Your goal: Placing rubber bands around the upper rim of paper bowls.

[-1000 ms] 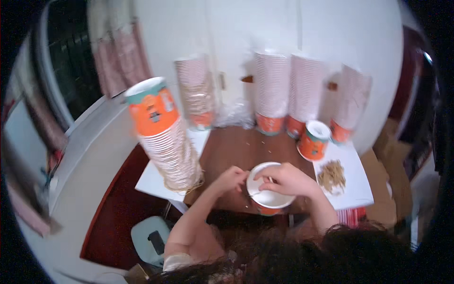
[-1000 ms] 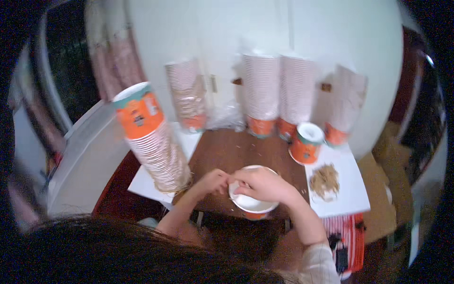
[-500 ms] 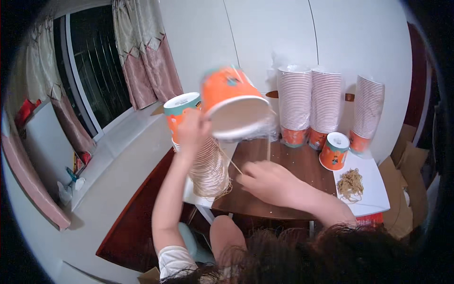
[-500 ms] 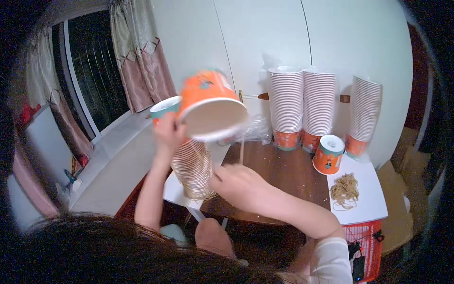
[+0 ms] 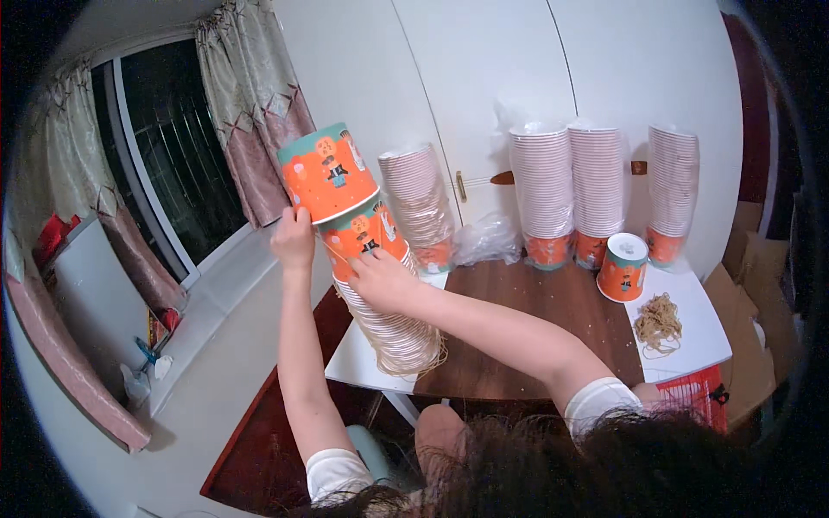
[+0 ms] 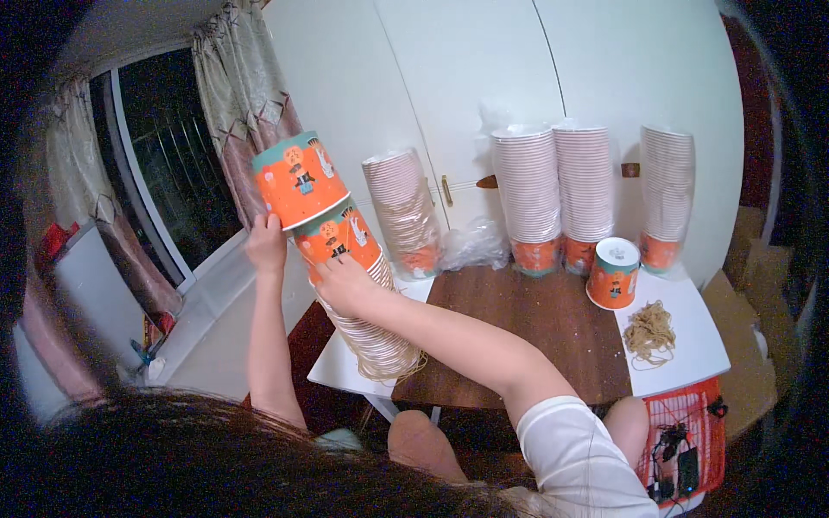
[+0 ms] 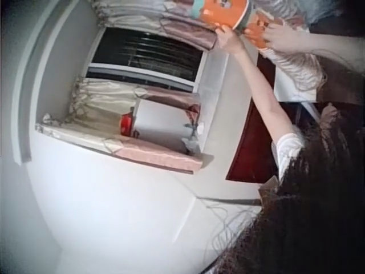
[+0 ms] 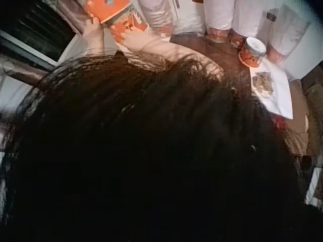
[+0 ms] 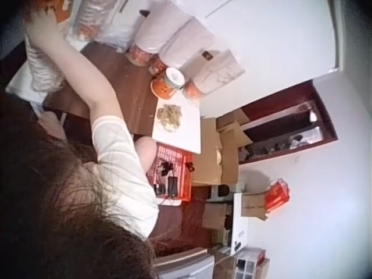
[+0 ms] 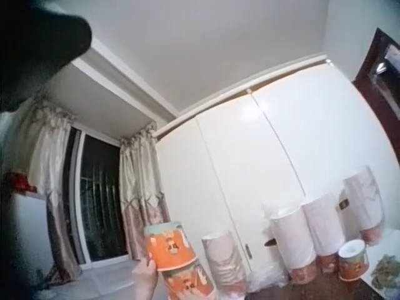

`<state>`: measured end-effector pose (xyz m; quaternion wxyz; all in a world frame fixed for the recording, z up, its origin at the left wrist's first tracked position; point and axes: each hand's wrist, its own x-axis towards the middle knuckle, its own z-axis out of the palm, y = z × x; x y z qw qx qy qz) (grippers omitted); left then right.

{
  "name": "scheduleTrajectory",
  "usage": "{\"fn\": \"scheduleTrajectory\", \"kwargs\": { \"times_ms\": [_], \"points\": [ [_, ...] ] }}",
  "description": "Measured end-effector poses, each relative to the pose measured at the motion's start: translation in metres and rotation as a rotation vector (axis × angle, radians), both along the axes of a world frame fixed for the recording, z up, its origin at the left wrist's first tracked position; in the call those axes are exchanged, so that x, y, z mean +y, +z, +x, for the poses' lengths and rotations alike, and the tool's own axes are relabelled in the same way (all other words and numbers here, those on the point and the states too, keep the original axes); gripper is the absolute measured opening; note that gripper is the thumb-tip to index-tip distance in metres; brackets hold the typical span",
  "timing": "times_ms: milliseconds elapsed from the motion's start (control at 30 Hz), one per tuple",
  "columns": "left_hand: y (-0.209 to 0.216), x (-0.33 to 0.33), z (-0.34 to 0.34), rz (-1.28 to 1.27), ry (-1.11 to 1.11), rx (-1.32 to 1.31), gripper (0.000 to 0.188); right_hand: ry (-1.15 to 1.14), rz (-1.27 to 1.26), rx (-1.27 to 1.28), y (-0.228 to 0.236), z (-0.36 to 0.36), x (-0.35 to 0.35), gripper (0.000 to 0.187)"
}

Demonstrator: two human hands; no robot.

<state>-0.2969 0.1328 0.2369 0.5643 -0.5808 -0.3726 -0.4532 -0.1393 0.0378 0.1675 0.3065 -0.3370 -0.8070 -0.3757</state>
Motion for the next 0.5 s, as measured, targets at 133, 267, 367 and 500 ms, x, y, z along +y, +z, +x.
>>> {"fn": "scheduleTrajectory", "kwargs": {
  "times_ms": [133,267,367,500],
  "points": [
    [-0.026,0.008,-0.002,-0.303,-0.042,0.029,0.012,-0.067,-0.184,-0.052,-0.016,0.004,0.002,0.011],
    [-0.051,-0.004,-0.008,-0.472,-0.222,-0.03,0.018,-0.069,-0.376,-0.08,-0.042,0.01,0.002,0.014],
    [-0.062,-0.014,-0.015,-0.711,-0.242,-0.028,0.022,-0.02,-0.473,-0.069,-0.063,0.01,-0.004,0.016],
    [-0.039,-0.029,0.001,-0.52,-0.439,-0.145,0.032,-0.011,-0.529,-0.088,-0.081,0.015,-0.006,0.018]
  ]
}}
